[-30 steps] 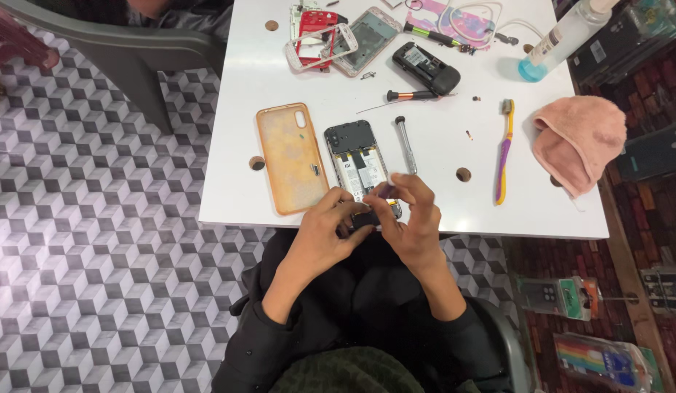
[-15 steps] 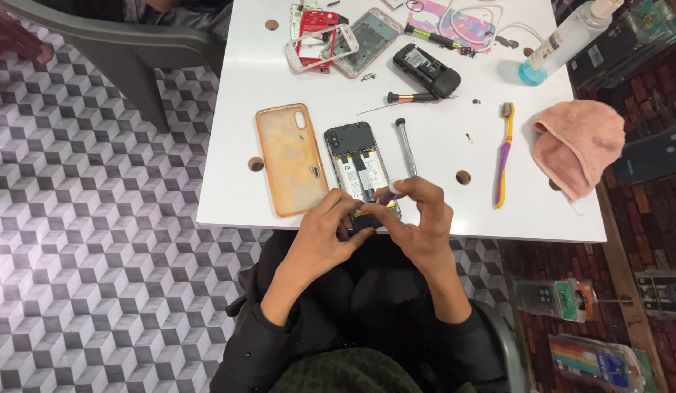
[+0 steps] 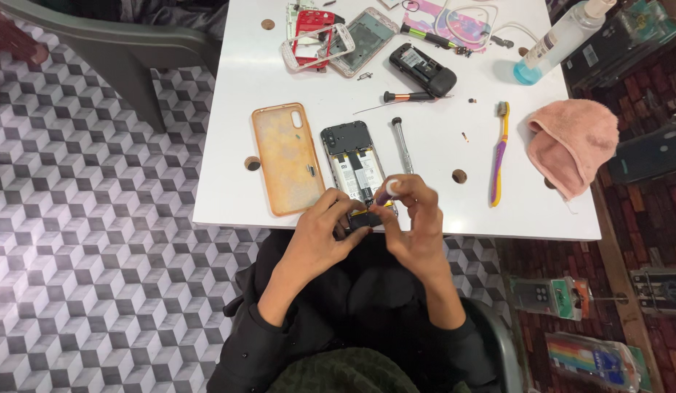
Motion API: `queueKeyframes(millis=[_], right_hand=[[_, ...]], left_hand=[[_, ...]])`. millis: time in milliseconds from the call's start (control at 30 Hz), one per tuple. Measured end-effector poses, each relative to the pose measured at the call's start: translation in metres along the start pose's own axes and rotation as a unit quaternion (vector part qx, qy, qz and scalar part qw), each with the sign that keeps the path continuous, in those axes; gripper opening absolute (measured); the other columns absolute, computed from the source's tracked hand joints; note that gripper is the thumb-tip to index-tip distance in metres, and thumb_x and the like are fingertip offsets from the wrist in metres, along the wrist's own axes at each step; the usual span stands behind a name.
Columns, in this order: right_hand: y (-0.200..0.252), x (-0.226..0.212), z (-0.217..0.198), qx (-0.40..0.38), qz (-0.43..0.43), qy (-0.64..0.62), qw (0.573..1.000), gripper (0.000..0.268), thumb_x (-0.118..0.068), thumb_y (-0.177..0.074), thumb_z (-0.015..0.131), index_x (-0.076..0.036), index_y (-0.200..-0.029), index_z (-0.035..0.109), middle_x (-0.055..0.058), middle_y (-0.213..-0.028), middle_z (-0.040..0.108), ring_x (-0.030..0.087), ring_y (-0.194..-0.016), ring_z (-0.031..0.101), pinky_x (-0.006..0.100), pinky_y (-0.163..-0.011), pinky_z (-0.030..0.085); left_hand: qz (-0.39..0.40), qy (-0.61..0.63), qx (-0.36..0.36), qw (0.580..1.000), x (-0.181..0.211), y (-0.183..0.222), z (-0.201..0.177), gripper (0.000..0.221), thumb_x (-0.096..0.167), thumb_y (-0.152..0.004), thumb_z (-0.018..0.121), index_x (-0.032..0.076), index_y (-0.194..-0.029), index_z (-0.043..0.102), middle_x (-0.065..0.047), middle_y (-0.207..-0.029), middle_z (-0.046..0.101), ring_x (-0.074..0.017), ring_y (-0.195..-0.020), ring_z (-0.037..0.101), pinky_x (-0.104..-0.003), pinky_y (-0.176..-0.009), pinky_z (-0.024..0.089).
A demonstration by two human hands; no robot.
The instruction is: The person disassembles a smartphone by removing screws and internal components, including the battery and circuit boards. They then use a toothbrush to clean the internal parts.
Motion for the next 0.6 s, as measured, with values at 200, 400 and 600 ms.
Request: queueKeyframes(millis=[200,400,600], right_hand=[[-0.005,0.012,-0.01,-0.073,0.055,-0.077,0.993,0.052,0.022,-0.095,0.056,-0.012,-0.131,0.037,0.015,-0.118,0.067,0.02,-0.109,0.07,0.034,-0.095,0.062],[-0.011,0.016,-0.006,-0.024,0.016,-0.117,0.993,0.057,0.018,-0.092,0.068,-0.015,-0.126,0.037,0.012,-0.113,0.056,0.014,-0.096,0.062,0.03,-0.086,0.058],[-0.014,0.013,-0.005,-0.07,0.009,-0.098,0.993,0.055,0.02,-0.094,0.061,-0.013,-0.132,0.038,0.014,-0.112,0.058,0.018,-0.099,0.06,0.032,-0.09,0.055]], left_hand=[[-0.008,-0.005,-0.01,1.0,-0.004,0.0,0.002,0.029,0.01,-0.082,0.081,0.003,-0.108,0.07,-0.006,-0.095,0.058,-0.0155,-0.069,0.066,-0.03,-0.061,0.055],[0.022,-0.01,0.015,1.0,0.001,0.003,-0.001,0.021,0.003,-0.09,0.071,0.004,-0.111,0.072,-0.006,-0.098,0.061,-0.017,-0.073,0.067,-0.032,-0.066,0.055],[0.003,0.001,0.001,1.0,0.001,-0.001,0.0,0.023,0.006,-0.084,0.077,0.004,-0.106,0.072,-0.006,-0.093,0.059,-0.0162,-0.066,0.064,-0.031,-0.061,0.053]])
Point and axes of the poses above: each hand's wrist, its own y-axis away from the middle knuckle, its own z-axis out of the palm, x = y × z, the point moved 8 cm from there along -y, towards the middle knuckle
